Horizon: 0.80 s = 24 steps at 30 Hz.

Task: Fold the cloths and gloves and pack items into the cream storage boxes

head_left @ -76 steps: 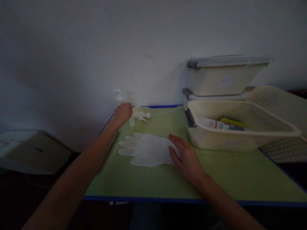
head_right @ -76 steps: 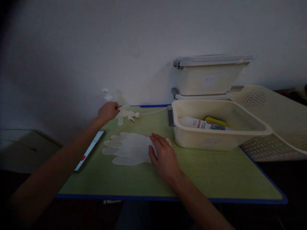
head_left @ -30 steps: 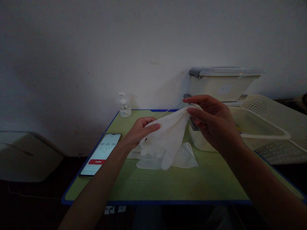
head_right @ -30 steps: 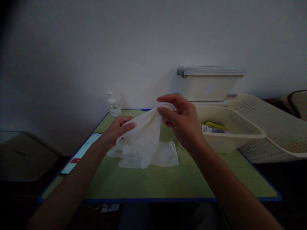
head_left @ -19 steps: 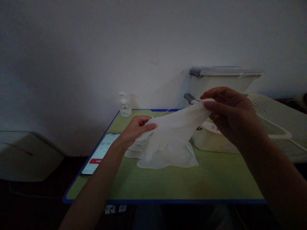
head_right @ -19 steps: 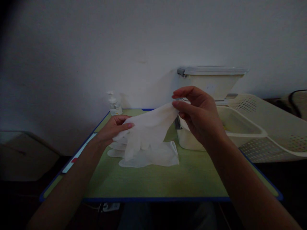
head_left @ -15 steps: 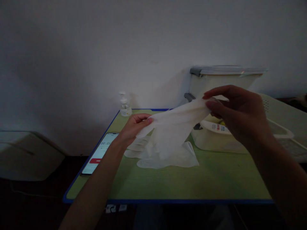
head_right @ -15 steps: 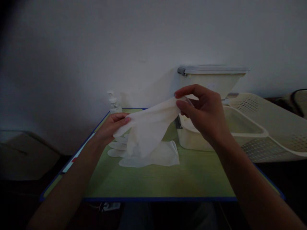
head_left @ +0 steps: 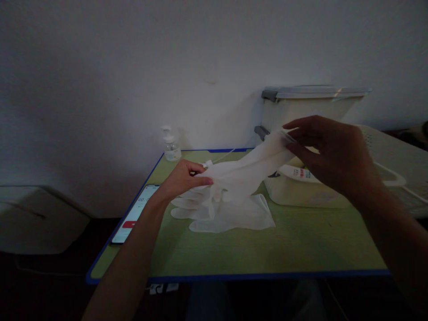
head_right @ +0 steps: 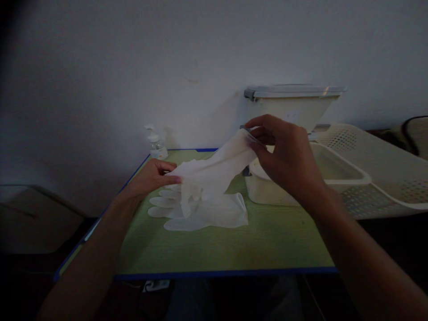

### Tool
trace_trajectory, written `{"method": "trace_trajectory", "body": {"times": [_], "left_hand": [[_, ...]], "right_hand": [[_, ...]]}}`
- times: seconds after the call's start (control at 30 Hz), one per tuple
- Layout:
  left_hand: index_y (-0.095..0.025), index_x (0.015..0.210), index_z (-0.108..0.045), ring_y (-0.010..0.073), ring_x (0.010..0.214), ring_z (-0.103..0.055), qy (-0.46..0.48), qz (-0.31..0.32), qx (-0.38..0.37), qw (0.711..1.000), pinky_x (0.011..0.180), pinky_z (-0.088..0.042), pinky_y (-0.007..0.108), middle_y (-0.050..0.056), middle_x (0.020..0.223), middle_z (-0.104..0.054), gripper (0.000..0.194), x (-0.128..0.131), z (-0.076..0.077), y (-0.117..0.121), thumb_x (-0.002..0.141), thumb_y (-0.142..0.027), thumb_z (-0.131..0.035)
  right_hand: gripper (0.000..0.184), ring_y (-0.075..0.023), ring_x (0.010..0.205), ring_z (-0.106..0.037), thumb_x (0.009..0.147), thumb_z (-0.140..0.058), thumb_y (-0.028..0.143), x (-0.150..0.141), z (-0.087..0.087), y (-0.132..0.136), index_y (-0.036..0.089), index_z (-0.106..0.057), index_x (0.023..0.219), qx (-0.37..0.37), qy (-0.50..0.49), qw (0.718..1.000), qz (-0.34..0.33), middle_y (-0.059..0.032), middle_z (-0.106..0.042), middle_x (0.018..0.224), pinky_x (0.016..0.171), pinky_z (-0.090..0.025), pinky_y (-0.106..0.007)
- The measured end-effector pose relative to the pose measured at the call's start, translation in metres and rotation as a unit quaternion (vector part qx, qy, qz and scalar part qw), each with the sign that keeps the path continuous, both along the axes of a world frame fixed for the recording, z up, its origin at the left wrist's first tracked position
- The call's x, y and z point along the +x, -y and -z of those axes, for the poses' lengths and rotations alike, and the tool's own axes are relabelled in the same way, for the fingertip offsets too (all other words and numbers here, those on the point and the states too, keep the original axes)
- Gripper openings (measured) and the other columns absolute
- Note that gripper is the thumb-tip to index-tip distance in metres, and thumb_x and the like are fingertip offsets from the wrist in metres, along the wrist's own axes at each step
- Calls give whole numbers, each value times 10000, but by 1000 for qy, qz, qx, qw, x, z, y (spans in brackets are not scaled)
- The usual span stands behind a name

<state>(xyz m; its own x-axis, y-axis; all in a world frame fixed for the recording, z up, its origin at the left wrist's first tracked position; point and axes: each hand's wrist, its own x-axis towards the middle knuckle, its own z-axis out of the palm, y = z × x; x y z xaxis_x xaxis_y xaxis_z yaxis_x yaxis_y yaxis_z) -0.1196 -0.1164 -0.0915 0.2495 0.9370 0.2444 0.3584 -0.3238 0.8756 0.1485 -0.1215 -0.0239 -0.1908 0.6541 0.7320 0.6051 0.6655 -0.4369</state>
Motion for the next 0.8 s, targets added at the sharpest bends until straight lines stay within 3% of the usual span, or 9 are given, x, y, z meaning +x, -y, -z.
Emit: {"method": "trace_trajectory", "body": {"times": [0.17, 0.33, 0.47, 0.6, 0.7, 0.8], "left_hand": [[-176, 586, -693, 93, 598, -483, 17, -22, 34, 999, 519, -343, 198, -11, 637, -536, 138, -1, -1, 0, 626, -306, -671], [-182, 575, -692, 88, 561, -479, 51, -91, 34, 994, 506, -344, 209, -5, 656, -578, 113, -4, -5, -1, 605, -290, -683], [-175, 536, -667, 76, 548, -467, 138, -166, 49, 975, 514, -344, 203, -26, 599, -576, 131, -6, -2, 2, 526, -277, -748], [-164, 581, -669, 65, 555, -503, 287, -191, 10, 939, 530, -379, 188, -30, 595, -600, 204, -7, 1, 14, 474, -288, -789], [-152, 641, -680, 20, 422, -418, 310, -213, -15, 926, 397, -274, 151, -48, 519, -574, 219, -6, -2, 26, 489, -265, -790], [-150, 672, -661, -2, 298, -328, 323, -214, -45, 921, 314, -173, 144, -86, 426, -495, 181, -3, -8, 36, 550, -239, -760]], "right_hand": [[202, -140, 604, -560, 634, -602, 56, -4, -6, 7, 187, -648, 781, 48, 14, 996, 74, 3, -634, 696, 595, -467, -302], [268, -97, 501, -550, 622, -518, -8, -10, -12, 12, 170, -643, 778, -33, -80, 995, 39, 15, -607, 683, 431, -382, -216], [301, -103, 583, -590, 604, -533, -16, -16, -17, 11, 150, -639, 832, -56, -81, 995, -1, 5, -606, 719, 533, -471, -231], [149, -115, 638, -585, 625, -630, 72, -20, -23, 12, 140, -630, 758, -32, -71, 997, -9, -16, -613, 720, 607, -500, -261], [47, -114, 640, -563, 667, -641, 122, -23, -27, 14, 154, -607, 658, 3, -48, 999, -5, -8, -586, 688, 621, -493, -273], [21, -117, 650, -558, 698, -628, 141, -26, -29, 16, 151, -614, 687, 11, -48, 999, -5, -7, -583, 702, 637, -485, -286]]}}
